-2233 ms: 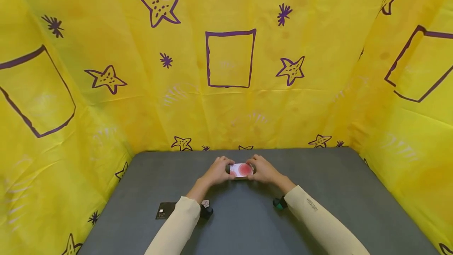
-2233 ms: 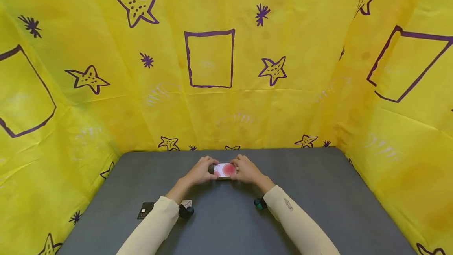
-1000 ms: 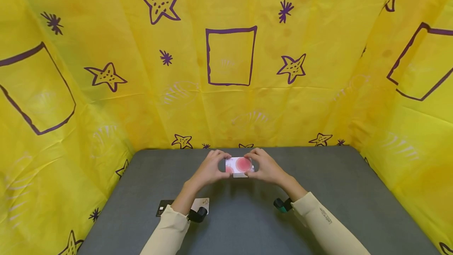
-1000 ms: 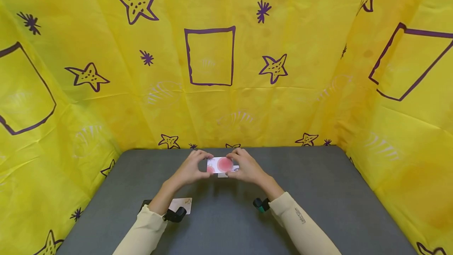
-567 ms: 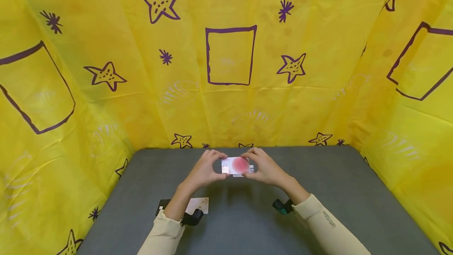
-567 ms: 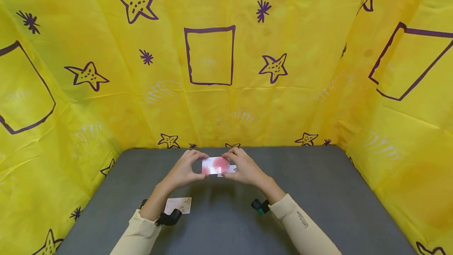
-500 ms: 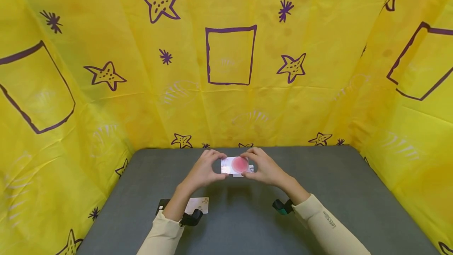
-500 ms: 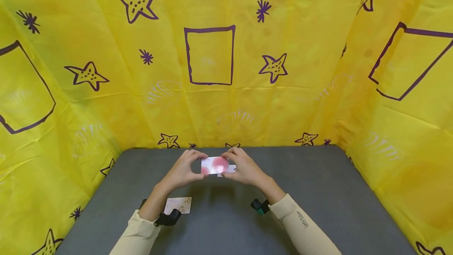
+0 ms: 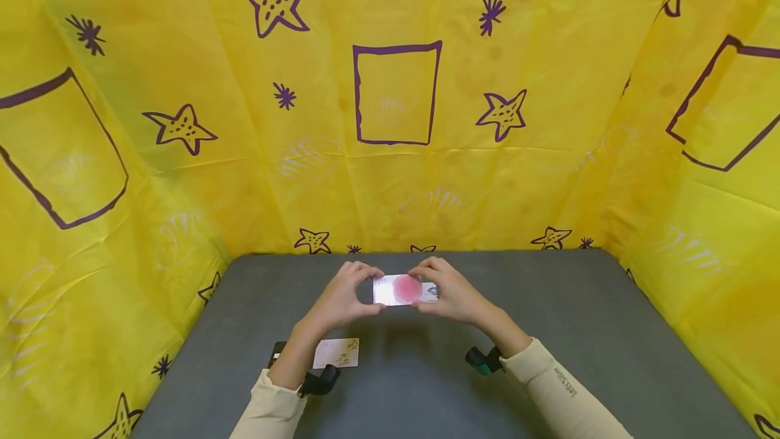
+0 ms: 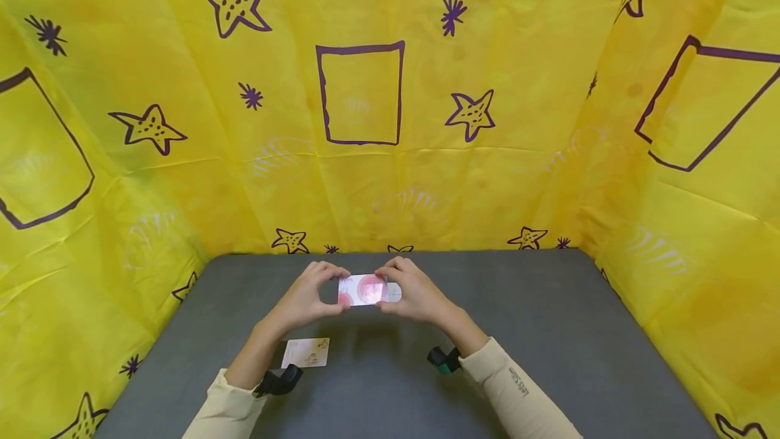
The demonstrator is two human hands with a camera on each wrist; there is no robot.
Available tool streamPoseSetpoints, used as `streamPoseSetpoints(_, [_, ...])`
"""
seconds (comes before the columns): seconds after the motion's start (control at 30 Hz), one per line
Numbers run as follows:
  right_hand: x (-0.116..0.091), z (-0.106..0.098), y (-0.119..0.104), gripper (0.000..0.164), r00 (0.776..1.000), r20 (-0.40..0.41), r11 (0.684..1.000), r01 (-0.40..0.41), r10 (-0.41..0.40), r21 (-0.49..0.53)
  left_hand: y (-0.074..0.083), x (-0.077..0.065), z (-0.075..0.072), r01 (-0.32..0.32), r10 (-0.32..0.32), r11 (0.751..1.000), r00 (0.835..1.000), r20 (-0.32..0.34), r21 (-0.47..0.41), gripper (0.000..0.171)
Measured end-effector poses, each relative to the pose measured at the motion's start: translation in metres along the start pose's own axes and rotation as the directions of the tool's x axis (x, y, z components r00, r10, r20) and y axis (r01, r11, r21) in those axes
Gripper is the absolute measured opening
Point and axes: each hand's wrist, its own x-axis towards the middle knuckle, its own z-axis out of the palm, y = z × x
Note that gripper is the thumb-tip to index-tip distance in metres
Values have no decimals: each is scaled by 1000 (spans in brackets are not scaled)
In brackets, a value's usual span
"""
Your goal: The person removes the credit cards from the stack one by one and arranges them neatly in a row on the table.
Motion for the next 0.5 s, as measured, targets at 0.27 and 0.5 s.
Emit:
streamPoseSetpoints(0.27, [-1,5,-8,45,999,14,999,29,-29,17,-2,-15,-6,10,-10,1000,1000,5,-1,48])
streamPoseSetpoints(0.5, [0,11,-13,44,998,40,999,46,-47,27,-4,-26,-9,39,-39,999,999,1,-10,47])
